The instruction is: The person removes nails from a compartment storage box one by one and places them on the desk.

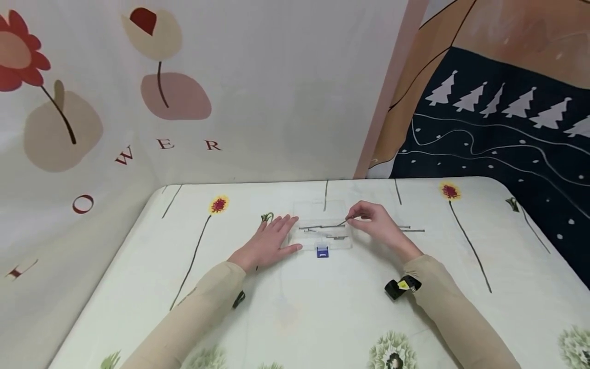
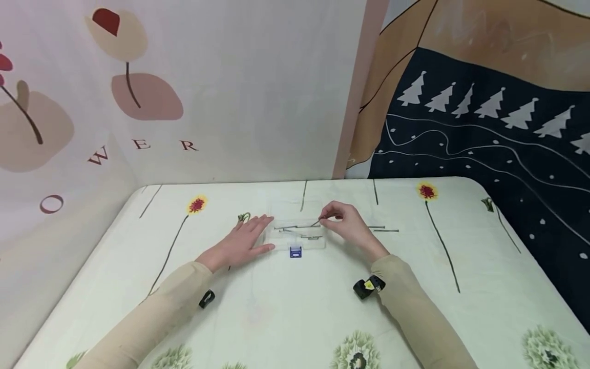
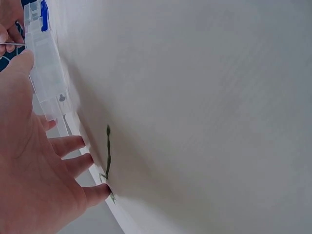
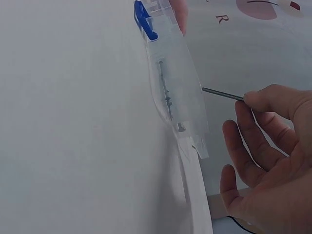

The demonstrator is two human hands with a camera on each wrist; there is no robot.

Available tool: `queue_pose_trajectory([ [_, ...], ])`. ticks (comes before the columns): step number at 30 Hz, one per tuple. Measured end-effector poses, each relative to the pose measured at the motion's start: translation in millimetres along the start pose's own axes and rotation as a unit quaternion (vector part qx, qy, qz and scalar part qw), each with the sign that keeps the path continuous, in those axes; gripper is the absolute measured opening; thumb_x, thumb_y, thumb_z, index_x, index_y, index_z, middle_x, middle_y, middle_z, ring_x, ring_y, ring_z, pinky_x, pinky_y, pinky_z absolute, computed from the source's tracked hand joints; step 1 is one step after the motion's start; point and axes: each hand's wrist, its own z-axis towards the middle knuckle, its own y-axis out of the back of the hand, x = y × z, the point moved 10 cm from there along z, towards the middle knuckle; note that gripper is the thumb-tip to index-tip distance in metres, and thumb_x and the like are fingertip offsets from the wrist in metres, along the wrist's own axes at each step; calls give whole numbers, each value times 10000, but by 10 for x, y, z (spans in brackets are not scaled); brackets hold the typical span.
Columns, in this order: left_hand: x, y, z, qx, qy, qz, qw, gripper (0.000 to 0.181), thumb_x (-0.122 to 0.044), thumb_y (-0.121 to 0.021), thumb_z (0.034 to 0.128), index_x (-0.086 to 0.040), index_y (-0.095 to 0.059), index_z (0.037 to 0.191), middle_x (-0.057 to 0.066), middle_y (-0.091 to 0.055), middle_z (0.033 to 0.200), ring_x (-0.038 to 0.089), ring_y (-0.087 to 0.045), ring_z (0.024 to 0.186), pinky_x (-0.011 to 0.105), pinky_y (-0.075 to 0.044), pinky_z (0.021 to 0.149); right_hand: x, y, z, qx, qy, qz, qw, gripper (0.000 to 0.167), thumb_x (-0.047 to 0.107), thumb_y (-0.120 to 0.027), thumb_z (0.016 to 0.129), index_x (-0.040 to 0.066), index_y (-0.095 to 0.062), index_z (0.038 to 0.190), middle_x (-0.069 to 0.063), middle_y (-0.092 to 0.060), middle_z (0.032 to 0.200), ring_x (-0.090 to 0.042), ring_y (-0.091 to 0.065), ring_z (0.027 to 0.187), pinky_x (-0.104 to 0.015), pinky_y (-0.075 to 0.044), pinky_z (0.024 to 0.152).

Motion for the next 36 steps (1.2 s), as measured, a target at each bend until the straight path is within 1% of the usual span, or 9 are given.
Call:
queue_pose_trajectory([
  [7, 10, -59, -11, 20, -58, 11, 10000, 791, -577, -455, 959, -137, -179, 1555, 150, -183, 1583, 350, -141, 1442, 599, -91, 1112, -46, 22, -97, 22, 54, -53, 10000, 106, 38, -661, 900, -29, -641, 980, -119, -674, 978, -276, -615, 983, -466, -448, 926],
  [13, 22, -37, -21, 8, -36, 36, 10000, 795, -591, -439, 959, -149, -163, 1559, 142, -176, 1586, 341, -133, 1445, 590, -81, 1117, -78, 99, -155, -37, 58, -166, 9998, 82, 30, -671, 890, -13, -649, 957, -95, -675, 948, -245, -627, 950, -401, -477, 881],
  [18, 1, -3, -42, 1, -88, -7, 10000, 789, -569, -455, 963, -128, -176, 1555, 157, -187, 1580, 351, -137, 1442, 597, -82, 1113, -99, 182, -188, -47, 78, -304, 9995, 61, 31, -668, 892, 0, -652, 942, -74, -671, 936, -212, -629, 939, -339, -491, 851],
  [22, -5, 5, -41, -9, -105, -29, 9999, 787, -567, -453, 965, -127, -173, 1555, 159, -182, 1581, 350, -136, 1442, 598, -79, 1113, -82, 271, -214, -75, 40, -339, 9994, 59, 24, -660, 896, 0, -649, 949, -78, -669, 939, -214, -627, 941, -315, -494, 843],
  [26, -15, 11, -32, -33, -123, -56, 9999, 784, -559, -457, 968, -121, -175, 1555, 164, -184, 1579, 354, -139, 1441, 604, -80, 1110, -71, 381, -252, -140, 15, -512, 9986, 65, 24, -655, 901, -6, -649, 958, -90, -665, 947, -231, -625, 941, -331, -493, 854],
  [29, -29, 11, -19, -27, -134, -45, 9999, 785, -558, -453, 969, -119, -170, 1555, 165, -180, 1580, 355, -137, 1441, 603, -80, 1111, -109, 483, -305, -202, -50, -668, 9976, 68, 26, -654, 904, -10, -647, 960, -96, -665, 955, -227, -622, 943, -326, -488, 861],
  [32, -30, 4, -8, -5, -116, -15, 9999, 789, -564, -446, 969, -124, -160, 1558, 161, -172, 1583, 352, -132, 1443, 597, -78, 1113, -183, 583, -363, -262, -133, -743, 9968, 80, 40, -658, 906, -12, -646, 966, -101, -672, 962, -193, -614, 937, -274, -481, 847],
  [36, -23, -5, -2, 11, -95, 15, 10000, 793, -572, -440, 968, -130, -151, 1560, 156, -165, 1585, 349, -125, 1444, 593, -76, 1115, -286, 704, -429, -351, -174, -815, 9959, 97, 48, -664, 908, -20, -647, 974, -113, -672, 968, -114, -602, 904, -196, -469, 811],
])
